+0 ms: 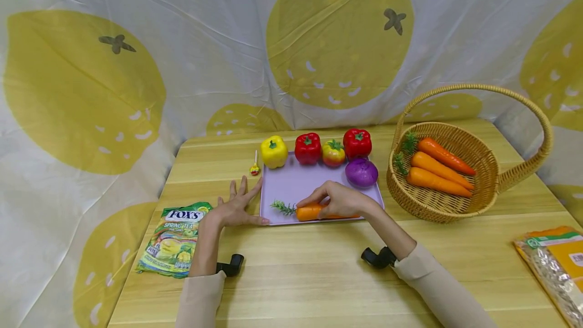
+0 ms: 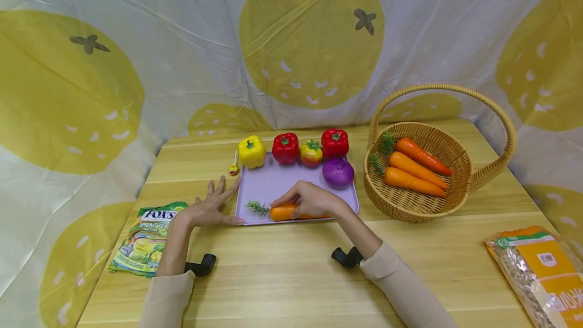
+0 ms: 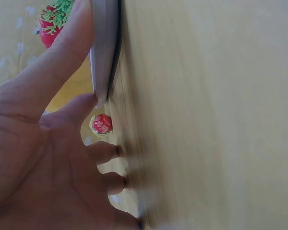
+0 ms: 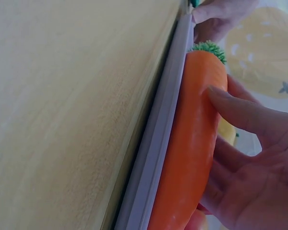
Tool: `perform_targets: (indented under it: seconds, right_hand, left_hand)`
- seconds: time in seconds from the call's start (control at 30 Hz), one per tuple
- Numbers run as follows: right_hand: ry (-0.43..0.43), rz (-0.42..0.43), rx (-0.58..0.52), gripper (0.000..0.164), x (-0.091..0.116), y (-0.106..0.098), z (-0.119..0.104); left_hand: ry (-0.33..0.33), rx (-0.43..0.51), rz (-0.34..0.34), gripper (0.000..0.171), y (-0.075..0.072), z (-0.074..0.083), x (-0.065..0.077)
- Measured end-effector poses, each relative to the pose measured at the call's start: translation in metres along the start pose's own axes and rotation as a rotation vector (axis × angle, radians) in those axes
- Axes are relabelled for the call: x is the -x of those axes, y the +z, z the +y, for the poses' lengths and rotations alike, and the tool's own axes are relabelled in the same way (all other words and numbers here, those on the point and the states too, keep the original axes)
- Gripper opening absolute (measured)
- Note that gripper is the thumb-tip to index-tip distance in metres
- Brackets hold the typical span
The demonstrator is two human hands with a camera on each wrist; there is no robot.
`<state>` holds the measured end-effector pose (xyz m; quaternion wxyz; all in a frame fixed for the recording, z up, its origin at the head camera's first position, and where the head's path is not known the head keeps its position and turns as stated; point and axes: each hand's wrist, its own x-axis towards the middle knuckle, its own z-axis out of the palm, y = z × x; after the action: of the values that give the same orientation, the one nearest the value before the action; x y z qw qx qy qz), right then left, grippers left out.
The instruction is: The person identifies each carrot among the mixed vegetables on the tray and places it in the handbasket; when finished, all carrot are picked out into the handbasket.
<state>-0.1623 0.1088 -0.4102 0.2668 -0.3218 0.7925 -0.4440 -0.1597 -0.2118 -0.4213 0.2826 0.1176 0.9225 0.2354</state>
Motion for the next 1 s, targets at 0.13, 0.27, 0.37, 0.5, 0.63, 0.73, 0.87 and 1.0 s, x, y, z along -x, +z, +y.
perform_targets:
  seconds: [0.13, 0.27, 0.37, 0.5, 0.63, 0.73, 0.87, 1.0]
  right_hand:
    - [-0.001, -0.001, 0.000, 0.052, 0.000, 0.000, -0.001]
    - [-0.002, -0.004, 0.003, 0.050, 0.002, -0.001, 0.000]
    - [-0.016, -0.004, 0.015, 0.047, 0.003, -0.002, 0.002]
    - [-0.012, 0.002, 0.011, 0.047, 0.006, -0.004, 0.002]
    - [0.006, 0.010, -0.002, 0.046, 0.010, -0.008, 0.001]
    - [0.011, 0.019, 0.001, 0.046, 0.014, -0.011, -0.001]
    - [0.003, 0.043, 0.021, 0.044, 0.020, -0.016, -0.002]
    - [-0.014, 0.061, 0.033, 0.045, 0.027, -0.022, -0.004]
  left_hand:
    - [0.002, 0.000, 0.000, 0.117, 0.000, 0.000, 0.000]
    - [0.003, -0.001, -0.001, 0.117, 0.000, 0.000, 0.000]
    - [0.003, -0.004, 0.000, 0.117, -0.001, 0.001, 0.001]
    - [0.003, -0.004, 0.001, 0.117, -0.001, 0.001, 0.001]
    - [0.006, -0.004, 0.000, 0.117, -0.001, 0.001, 0.001]
    - [0.006, -0.005, -0.001, 0.117, -0.001, 0.001, 0.000]
    - [0.005, -0.007, 0.000, 0.117, -0.001, 0.000, 0.000]
    - [0.003, -0.007, 0.002, 0.118, 0.000, 0.000, -0.001]
